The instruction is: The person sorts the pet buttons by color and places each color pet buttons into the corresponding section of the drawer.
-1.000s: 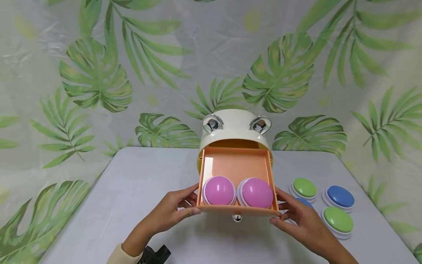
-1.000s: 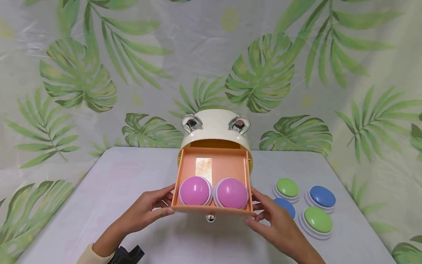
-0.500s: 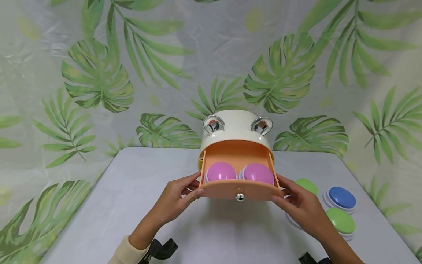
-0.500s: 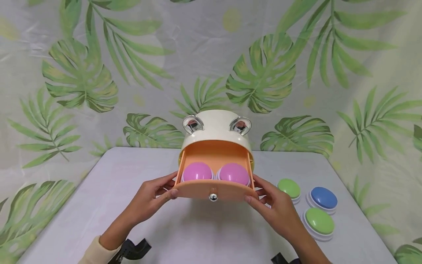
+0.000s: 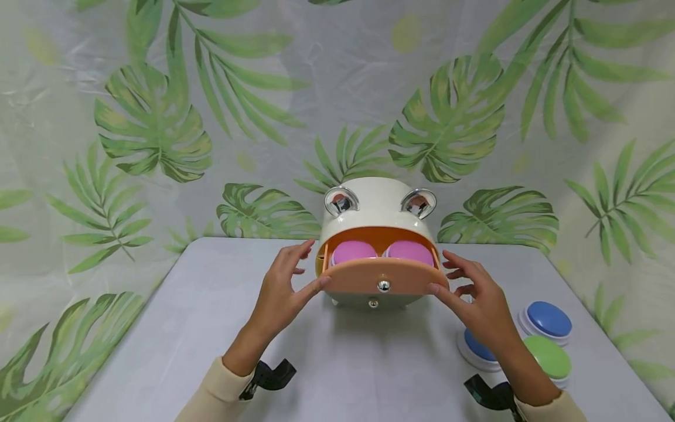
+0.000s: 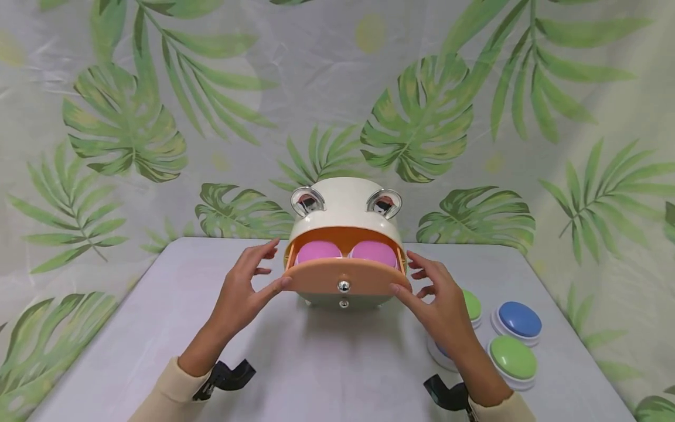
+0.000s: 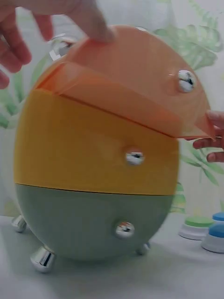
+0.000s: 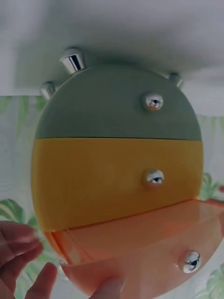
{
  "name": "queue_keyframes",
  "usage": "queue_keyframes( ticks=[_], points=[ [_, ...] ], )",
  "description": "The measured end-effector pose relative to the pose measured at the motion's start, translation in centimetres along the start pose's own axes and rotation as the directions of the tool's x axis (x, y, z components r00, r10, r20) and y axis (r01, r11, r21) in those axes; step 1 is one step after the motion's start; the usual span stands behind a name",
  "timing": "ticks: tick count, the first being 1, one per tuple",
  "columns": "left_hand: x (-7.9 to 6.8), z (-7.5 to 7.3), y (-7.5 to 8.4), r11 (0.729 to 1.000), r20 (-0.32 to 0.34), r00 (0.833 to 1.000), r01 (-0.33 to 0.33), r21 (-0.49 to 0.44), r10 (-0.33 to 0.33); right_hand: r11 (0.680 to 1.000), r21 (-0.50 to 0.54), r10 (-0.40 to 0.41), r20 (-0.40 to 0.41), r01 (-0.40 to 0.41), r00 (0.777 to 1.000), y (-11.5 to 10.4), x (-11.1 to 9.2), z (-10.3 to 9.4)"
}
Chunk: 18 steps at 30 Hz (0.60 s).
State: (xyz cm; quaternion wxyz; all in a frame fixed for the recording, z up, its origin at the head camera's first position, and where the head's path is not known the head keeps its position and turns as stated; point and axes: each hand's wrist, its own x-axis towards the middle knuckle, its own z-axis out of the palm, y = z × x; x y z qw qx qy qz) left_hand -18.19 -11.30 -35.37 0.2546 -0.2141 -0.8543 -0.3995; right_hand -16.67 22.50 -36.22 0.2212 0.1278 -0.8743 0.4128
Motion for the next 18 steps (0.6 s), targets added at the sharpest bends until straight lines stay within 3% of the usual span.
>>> queue_keyframes(
  ticks=[3,9,14,18],
  points=[
    [1.1,0.2,-1.1,0.999,0.046,0.999,0.001,-0.046,0.002,1.0,0.009,0.01,0.0,-0.01,1.0,0.4,0.9,0.3],
    [3.1,1.1,-3.0,0.99,0.117,0.992,0.067,-0.128,-0.052,0.998,0.057,0.03,0.017,-0.031,0.999,1.2,2.9,1.1],
    [3.9,2.0,-3.6,0.958,0.126,0.99,0.091,-0.273,-0.058,0.994,0.106,0.042,-0.011,-0.04,0.999,1.7,4.0,1.9],
    [4.1,2.8,-3.7,0.923,0.076,0.994,0.097,-0.371,-0.073,0.991,0.123,0.071,-0.066,-0.062,0.995,1.7,4.5,2.2]
  ],
)
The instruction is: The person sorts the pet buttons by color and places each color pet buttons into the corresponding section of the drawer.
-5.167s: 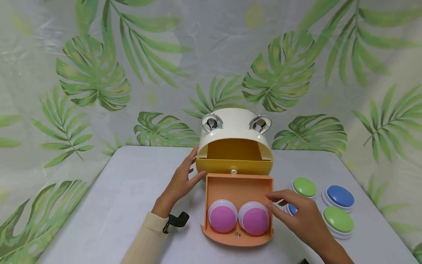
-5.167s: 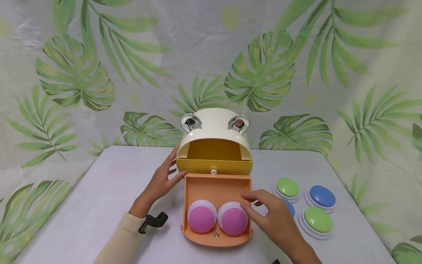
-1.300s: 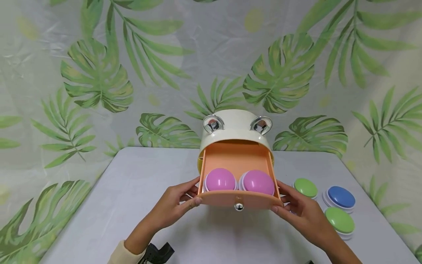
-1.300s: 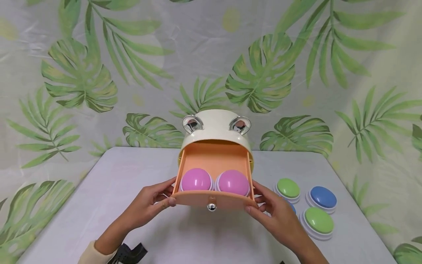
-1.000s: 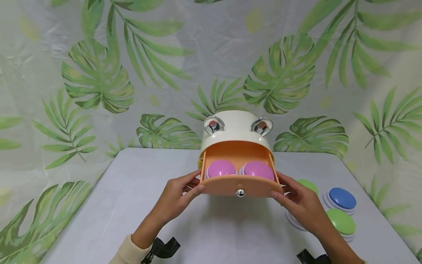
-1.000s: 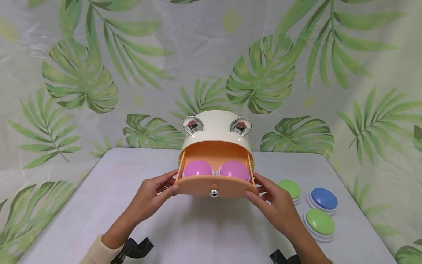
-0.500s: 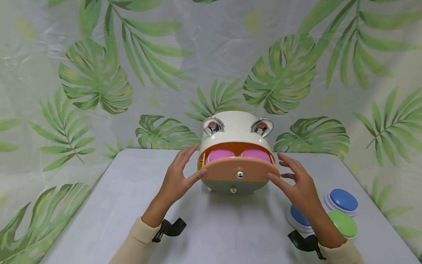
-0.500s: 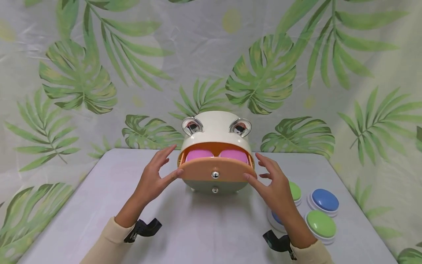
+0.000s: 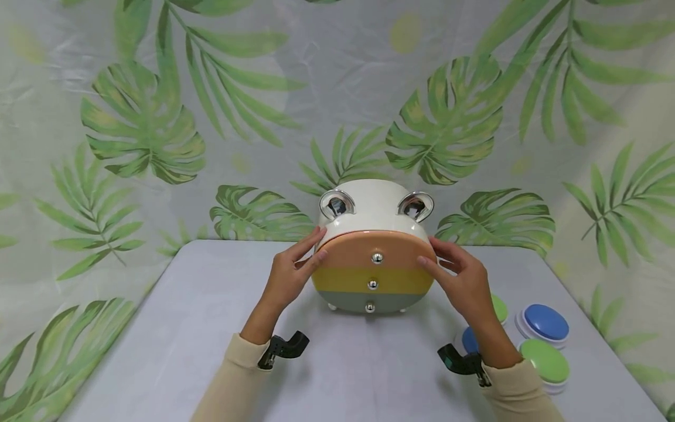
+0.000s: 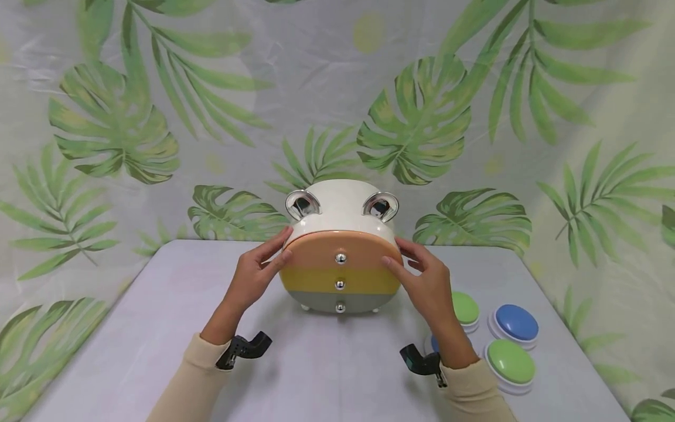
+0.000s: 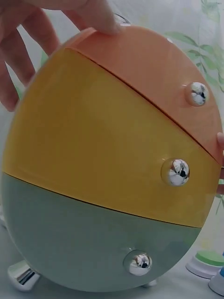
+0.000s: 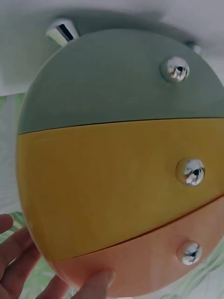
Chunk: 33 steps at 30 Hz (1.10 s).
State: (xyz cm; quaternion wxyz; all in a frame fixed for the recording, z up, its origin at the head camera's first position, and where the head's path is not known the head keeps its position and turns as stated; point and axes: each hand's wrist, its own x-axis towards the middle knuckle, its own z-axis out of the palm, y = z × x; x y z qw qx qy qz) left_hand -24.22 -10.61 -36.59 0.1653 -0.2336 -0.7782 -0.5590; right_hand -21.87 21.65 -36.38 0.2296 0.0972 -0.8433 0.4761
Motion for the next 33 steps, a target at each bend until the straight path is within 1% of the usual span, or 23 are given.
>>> queue_keyframes(
  ticks=[4,8,11,16,18,20,22,23,25,27,29,31,33],
  points=[
    [-0.1,0.5,0.0,1.0,-0.075,0.997,-0.013,-0.016,0.012,0.999,0.026,0.024,-0.042,-0.023,0.999,-0.1,0.1,0.3],
    [-0.1,0.9,0.2,0.999,-0.111,0.994,-0.022,-0.025,0.02,0.999,0.029,0.042,-0.058,-0.04,0.997,-0.3,0.2,0.4],
    [-0.2,1.0,0.3,0.999,-0.112,0.993,-0.025,-0.023,0.023,0.999,0.019,0.042,-0.06,-0.041,0.997,-0.3,0.2,0.3],
    [-0.4,0.9,0.2,1.0,-0.088,0.996,-0.026,-0.005,0.025,0.999,-0.002,0.036,-0.054,-0.036,0.998,-0.3,0.2,0.2],
    [-0.4,0.8,0.2,1.0,-0.078,0.997,-0.029,-0.008,0.028,0.999,-0.026,0.023,-0.065,-0.024,0.998,-0.5,0.1,0.2],
    [-0.4,0.7,0.1,0.999,-0.063,0.997,-0.036,-0.012,0.035,0.998,-0.059,-0.012,-0.103,0.005,0.995,-0.9,0.0,0.1],
    [-0.4,0.5,0.1,0.999,-0.05,0.998,-0.046,-0.01,0.046,0.994,-0.096,-0.07,-0.164,0.055,0.984,-1.3,-0.2,0.1],
    [-0.4,0.4,0.0,0.999,-0.046,0.998,-0.051,-0.006,0.05,0.989,-0.112,-0.112,-0.198,0.091,0.974,-1.6,-0.3,0.1],
    [-0.4,0.3,-0.2,0.998,-0.04,0.998,-0.057,0.013,0.057,0.975,-0.137,-0.204,-0.251,0.174,0.946,-2.0,-0.6,0.1],
    [-0.5,0.2,-0.3,0.997,-0.037,0.997,-0.061,0.041,0.062,0.954,-0.145,-0.295,-0.273,0.264,0.916,-2.5,-0.9,0.3],
    [-0.4,0.1,-0.5,0.997,-0.031,0.998,-0.057,0.057,0.059,0.928,-0.124,-0.373,-0.245,0.353,0.895,-2.8,-1.2,0.7],
    [-0.4,0.2,-0.5,0.997,-0.019,0.999,-0.048,0.061,0.05,0.911,-0.089,-0.413,-0.164,0.403,0.896,-3.0,-1.6,1.2],
    [-0.4,0.3,-0.4,0.997,-0.003,0.999,-0.039,0.066,0.04,0.904,-0.049,-0.426,-0.05,0.424,0.903,-3.0,-1.9,1.9]
  ],
)
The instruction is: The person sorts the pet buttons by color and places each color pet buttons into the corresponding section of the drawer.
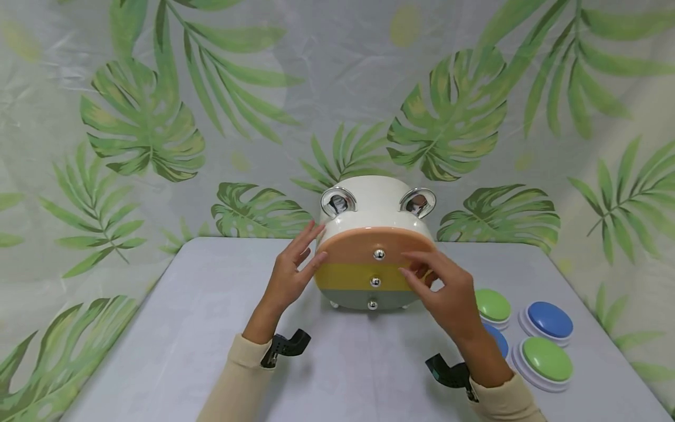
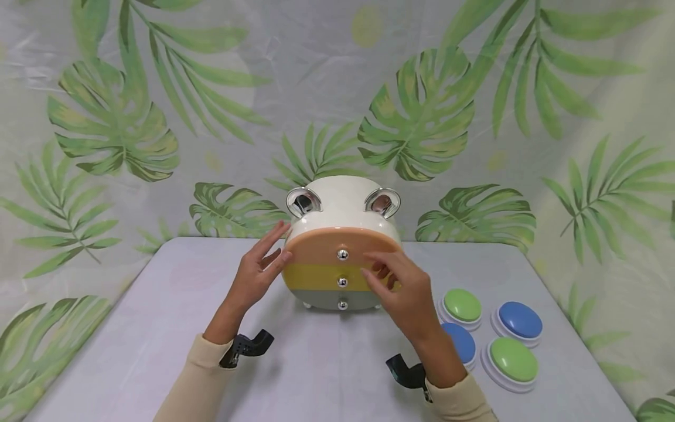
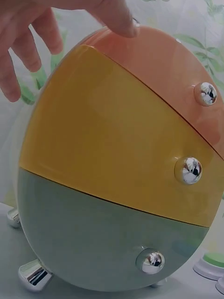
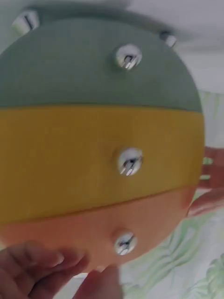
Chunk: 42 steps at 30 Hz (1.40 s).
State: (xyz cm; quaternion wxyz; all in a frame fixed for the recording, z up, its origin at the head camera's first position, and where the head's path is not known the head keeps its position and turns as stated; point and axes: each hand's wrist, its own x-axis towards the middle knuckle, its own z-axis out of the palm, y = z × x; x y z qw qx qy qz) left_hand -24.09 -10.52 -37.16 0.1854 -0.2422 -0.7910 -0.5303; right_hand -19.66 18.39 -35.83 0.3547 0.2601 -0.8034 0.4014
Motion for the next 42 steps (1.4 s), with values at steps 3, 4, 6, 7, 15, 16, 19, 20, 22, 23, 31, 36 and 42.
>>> queue_keyframes(
  ticks=[3,4,6,7,15,16,19,20,22,23,31,36,42],
  points=[
    [-0.1,-0.2,1.6,1.0,0.035,0.999,0.018,0.005,-0.018,1.0,0.023,0.011,0.163,-0.015,0.987,0.0,-0.5,1.2],
    [-0.1,-0.2,2.1,1.0,0.047,0.999,0.019,0.004,-0.019,0.999,0.029,0.016,0.202,-0.023,0.979,0.1,-0.7,1.7],
    [-0.2,-0.2,1.8,1.0,0.067,0.998,0.007,0.0,-0.007,0.998,0.041,0.03,0.26,-0.042,0.965,0.2,-1.0,2.5],
    [-0.2,-0.2,1.6,1.0,0.073,0.997,-0.004,-0.006,0.005,0.997,0.054,0.036,0.281,-0.053,0.959,0.3,-1.1,2.8],
    [0.0,0.5,-1.6,0.995,0.084,0.996,-0.03,-0.092,0.038,0.982,0.121,0.091,0.353,-0.142,0.931,0.9,-1.5,4.1],
    [0.0,0.5,-1.7,0.995,0.083,0.996,-0.033,-0.091,0.041,0.98,0.127,0.1,0.345,-0.152,0.933,0.9,-1.6,4.2],
    [0.0,0.4,-1.9,0.995,0.081,0.995,-0.044,-0.09,0.052,0.97,0.15,0.135,0.32,-0.19,0.938,0.8,-1.7,4.5],
    [0.0,0.4,-1.9,0.995,0.082,0.995,-0.044,-0.09,0.051,0.967,0.154,0.148,0.311,-0.204,0.939,0.8,-1.8,4.6],
    [0.0,0.4,-2.0,0.995,0.085,0.995,-0.04,-0.088,0.048,0.963,0.149,0.176,0.29,-0.226,0.941,0.7,-1.8,4.8],
    [0.0,0.4,-2.0,0.996,0.086,0.995,-0.039,-0.085,0.046,0.961,0.143,0.189,0.28,-0.235,0.941,0.6,-1.9,4.9],
    [-0.3,-0.3,0.4,0.995,0.107,0.992,-0.053,-0.089,0.062,0.964,0.061,0.238,0.232,-0.258,0.943,0.1,-2.2,5.3],
    [-0.1,-0.4,-0.8,0.994,0.133,0.99,-0.029,-0.102,0.042,0.969,0.042,0.227,0.232,-0.242,0.946,-0.2,-2.2,5.1],
    [-0.1,-0.6,-2.2,0.995,0.166,0.986,0.002,-0.104,0.015,0.973,0.04,0.212,0.241,-0.228,0.947,-0.6,-2.8,4.8]
  ],
)
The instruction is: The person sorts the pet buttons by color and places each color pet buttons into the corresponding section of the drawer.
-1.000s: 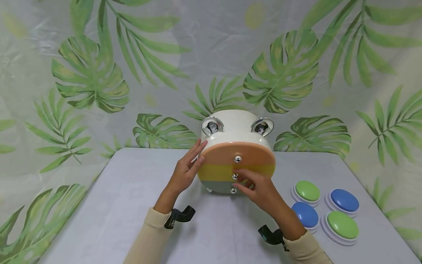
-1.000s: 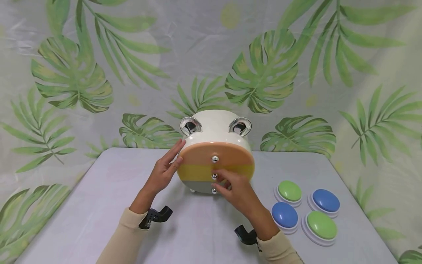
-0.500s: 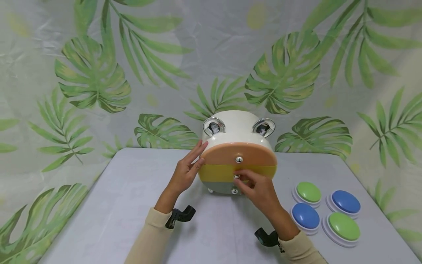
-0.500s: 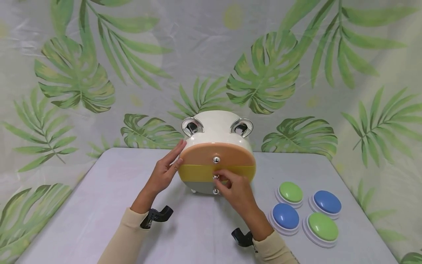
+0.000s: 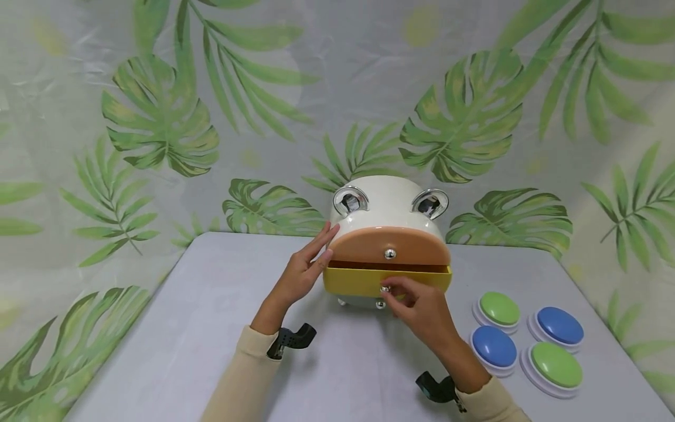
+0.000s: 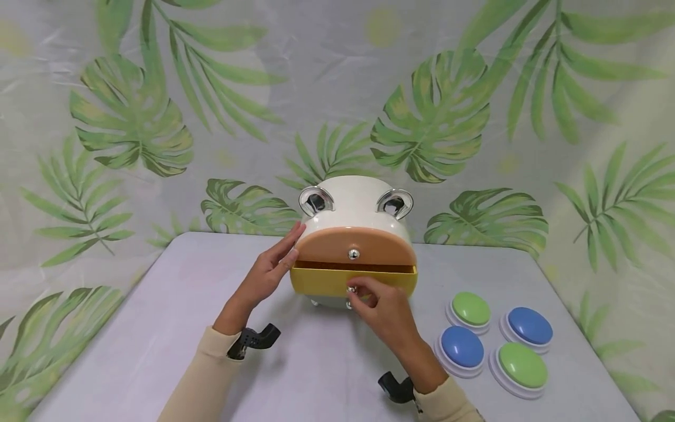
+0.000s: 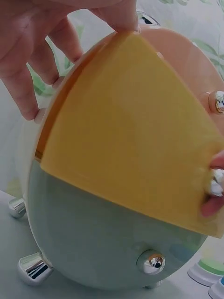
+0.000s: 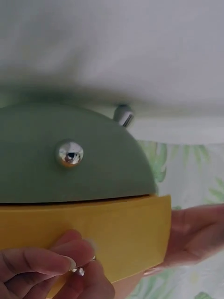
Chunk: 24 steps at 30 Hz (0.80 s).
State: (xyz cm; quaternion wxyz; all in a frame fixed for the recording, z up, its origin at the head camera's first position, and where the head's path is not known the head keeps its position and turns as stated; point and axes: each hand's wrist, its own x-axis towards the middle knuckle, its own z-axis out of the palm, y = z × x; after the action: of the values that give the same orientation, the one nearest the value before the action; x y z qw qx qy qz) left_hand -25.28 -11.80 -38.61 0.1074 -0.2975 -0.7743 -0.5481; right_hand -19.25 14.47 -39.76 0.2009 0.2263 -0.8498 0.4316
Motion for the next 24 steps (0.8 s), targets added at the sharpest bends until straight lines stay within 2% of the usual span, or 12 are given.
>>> queue_keyframes(
  ticks=[6,17,24],
  points=[
    [-0.1,-0.2,0.0,1.0,0.02,1.0,0.019,0.014,-0.019,1.0,0.005,-0.012,0.013,0.012,1.0,-0.8,-1.5,-0.4],
    [-0.2,-0.4,0.4,1.0,0.052,0.998,0.021,-0.009,-0.021,1.0,-0.002,0.026,0.019,-0.026,0.999,-2.6,-3.9,-0.7],
    [-0.2,-0.4,0.3,1.0,0.057,0.998,0.019,-0.009,-0.019,0.998,-0.027,0.054,0.001,-0.054,0.999,-3.3,-4.5,-0.8]
  ],
)
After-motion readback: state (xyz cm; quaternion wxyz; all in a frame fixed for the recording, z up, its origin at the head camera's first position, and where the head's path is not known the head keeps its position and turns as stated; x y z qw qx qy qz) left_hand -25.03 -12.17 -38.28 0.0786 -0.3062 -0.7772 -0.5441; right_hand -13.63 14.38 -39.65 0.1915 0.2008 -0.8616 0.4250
